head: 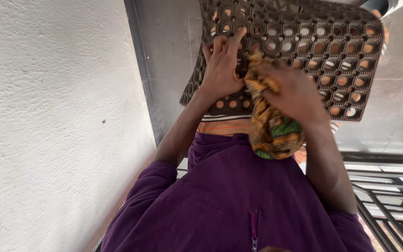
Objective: Cleaning a rubberized floor mat with a cloth.
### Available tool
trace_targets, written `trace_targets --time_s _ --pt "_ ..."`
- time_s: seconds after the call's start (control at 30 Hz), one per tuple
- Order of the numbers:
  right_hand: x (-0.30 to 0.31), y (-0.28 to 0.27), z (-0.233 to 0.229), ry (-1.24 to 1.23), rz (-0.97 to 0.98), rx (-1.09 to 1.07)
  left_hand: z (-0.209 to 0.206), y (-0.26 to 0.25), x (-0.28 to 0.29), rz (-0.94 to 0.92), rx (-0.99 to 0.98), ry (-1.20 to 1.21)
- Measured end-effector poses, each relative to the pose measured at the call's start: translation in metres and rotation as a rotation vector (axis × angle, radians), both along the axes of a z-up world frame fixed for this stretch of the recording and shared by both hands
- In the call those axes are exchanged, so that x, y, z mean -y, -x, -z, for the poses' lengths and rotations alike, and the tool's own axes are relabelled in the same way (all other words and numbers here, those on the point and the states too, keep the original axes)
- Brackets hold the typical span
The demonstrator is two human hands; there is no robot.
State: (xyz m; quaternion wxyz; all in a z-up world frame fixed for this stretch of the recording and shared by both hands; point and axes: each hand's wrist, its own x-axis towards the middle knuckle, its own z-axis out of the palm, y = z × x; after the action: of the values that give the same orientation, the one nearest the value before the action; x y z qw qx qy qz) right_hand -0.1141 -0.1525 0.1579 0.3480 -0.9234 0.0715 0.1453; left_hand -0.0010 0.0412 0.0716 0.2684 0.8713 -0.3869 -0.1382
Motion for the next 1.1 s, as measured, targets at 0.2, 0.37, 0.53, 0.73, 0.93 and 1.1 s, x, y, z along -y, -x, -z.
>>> trace_targets --time_s 0.2,0.37,0.53,0.73,0.93,1.1 --pt "-0.023 -0.018 0.014 0.16 -0.151 -0.218 0.007 0.011 -0.004 -0.078 -0.019 0.234" --pt "-0.012 -0.032 0.057 0.118 -0.193 -0.429 0.02 0.01 -0.002 -0.104 0.059 0.264" --pt "0.013 -0.016 0.097 -0.604 0.019 -0.416 0.025 0.007 -0.004 -0.04 0.006 0.404" --pt "-0.021 0.019 0.028 -0.244 0.092 0.037 0.008 0.031 -0.006 -0.138 -0.177 0.451" --pt "-0.003 0.052 -0.028 -0.285 0.358 0.072 -0.042 0.069 0.012 -0.208 -0.016 0.441" --pt "-0.011 0.034 -0.021 0.138 0.164 0.33 0.013 0.056 0.02 -0.088 -0.003 0.464"
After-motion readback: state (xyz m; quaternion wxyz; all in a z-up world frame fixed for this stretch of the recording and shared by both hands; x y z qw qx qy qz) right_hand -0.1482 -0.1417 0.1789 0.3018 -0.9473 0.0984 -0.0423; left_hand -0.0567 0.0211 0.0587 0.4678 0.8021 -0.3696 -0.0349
